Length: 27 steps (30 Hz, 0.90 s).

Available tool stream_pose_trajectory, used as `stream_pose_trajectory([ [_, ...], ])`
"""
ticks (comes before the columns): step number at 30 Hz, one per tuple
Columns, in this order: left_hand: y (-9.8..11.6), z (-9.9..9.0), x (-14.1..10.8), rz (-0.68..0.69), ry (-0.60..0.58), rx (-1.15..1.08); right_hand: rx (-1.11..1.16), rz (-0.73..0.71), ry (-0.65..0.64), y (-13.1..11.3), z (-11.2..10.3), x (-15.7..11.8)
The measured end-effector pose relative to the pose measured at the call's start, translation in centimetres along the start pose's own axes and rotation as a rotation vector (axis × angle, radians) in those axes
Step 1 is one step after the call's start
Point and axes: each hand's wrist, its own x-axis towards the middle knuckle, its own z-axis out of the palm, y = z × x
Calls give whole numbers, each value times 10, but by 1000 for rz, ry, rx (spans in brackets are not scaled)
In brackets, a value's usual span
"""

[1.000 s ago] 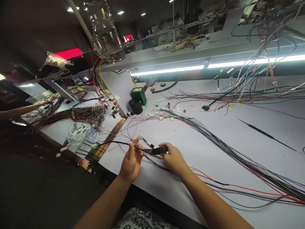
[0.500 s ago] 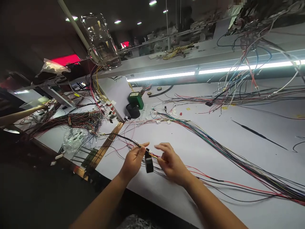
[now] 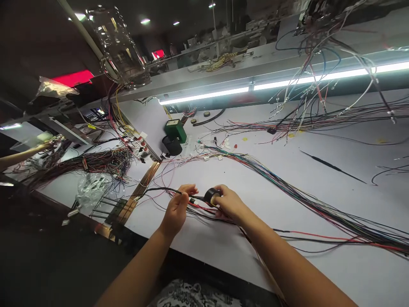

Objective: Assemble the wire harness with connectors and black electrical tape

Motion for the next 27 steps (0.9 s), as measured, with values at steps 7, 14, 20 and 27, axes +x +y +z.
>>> stream_pose_trajectory([
  [7, 5, 8, 21, 0, 2, 172, -157, -676, 6, 5, -3, -20],
  [14, -4, 19, 14, -234, 205, -117, -423, -924, 255, 27, 1, -25],
  [20, -19, 8, 8, -444, 483, -382, -42, -235, 205, 31, -22, -27],
  [27, -11, 63, -1, -694, 95, -563, 100, -300, 72, 25, -13, -22],
])
